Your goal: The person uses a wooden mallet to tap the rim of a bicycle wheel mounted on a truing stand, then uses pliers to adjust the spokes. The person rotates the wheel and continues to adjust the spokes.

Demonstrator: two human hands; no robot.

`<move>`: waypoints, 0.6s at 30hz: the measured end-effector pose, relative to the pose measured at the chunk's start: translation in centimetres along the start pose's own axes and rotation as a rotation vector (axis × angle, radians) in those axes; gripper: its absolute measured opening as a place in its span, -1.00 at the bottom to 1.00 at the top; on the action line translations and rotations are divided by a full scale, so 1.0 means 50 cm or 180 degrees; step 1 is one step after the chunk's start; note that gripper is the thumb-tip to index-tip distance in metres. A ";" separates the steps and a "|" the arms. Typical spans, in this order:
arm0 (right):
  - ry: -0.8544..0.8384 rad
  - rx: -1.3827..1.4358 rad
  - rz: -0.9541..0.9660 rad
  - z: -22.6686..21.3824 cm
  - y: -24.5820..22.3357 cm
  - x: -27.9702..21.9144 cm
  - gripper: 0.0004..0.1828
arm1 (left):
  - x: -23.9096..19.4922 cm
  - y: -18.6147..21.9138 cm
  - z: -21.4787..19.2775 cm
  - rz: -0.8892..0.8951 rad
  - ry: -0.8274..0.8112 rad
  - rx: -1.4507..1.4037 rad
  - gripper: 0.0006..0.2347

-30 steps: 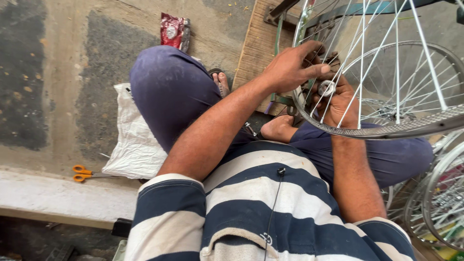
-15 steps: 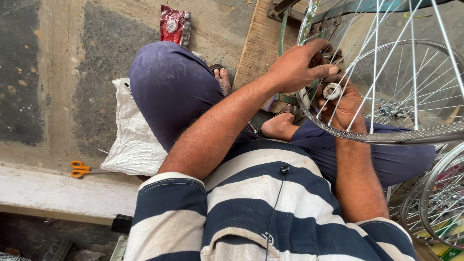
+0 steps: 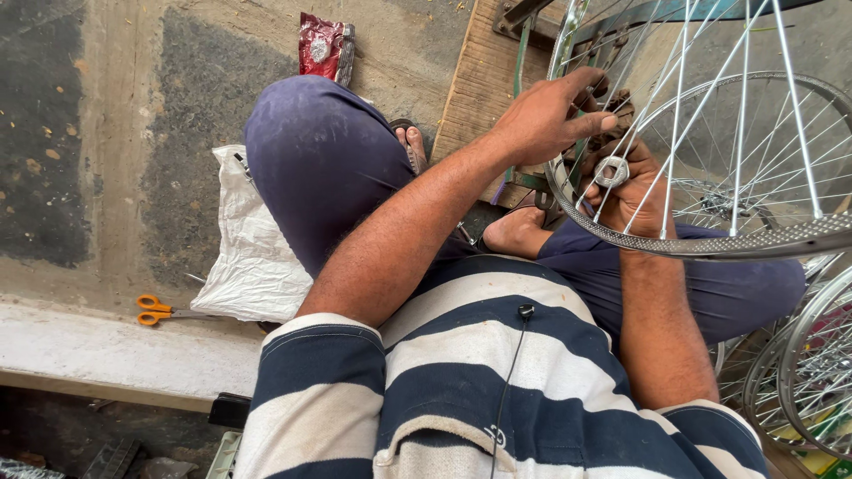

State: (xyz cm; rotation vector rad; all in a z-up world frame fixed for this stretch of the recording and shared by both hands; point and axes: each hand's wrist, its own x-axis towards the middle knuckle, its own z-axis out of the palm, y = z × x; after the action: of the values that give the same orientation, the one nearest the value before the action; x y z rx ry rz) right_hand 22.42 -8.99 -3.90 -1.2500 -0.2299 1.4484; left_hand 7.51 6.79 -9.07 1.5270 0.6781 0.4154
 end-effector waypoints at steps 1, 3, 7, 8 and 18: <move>0.0015 -0.0071 0.0009 0.001 0.000 -0.001 -0.80 | 0.001 -0.005 0.003 -0.0009 0.0009 0.0056 -0.43; -0.0116 -0.0036 0.0001 0.003 -0.002 -0.001 -0.76 | 0.003 -0.012 0.008 -0.0033 0.0009 0.0145 -0.42; -0.0214 -0.0008 0.0013 0.014 -0.012 -0.005 -0.72 | 0.007 -0.016 0.011 -0.0054 -0.0043 0.0198 -0.40; -0.0165 0.0025 0.0020 0.018 -0.015 -0.006 -0.71 | 0.007 -0.015 0.011 -0.0050 -0.0061 0.0192 -0.41; 0.0350 -0.1258 0.0056 0.062 -0.034 -0.009 -0.65 | 0.007 -0.007 0.004 -0.0142 -0.0127 0.0163 -0.41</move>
State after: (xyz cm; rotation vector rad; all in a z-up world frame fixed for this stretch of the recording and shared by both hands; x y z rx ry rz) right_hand 20.99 -7.28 -1.14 -1.6488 -0.4473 1.3844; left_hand 7.85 6.85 -9.50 1.5616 0.6949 0.3352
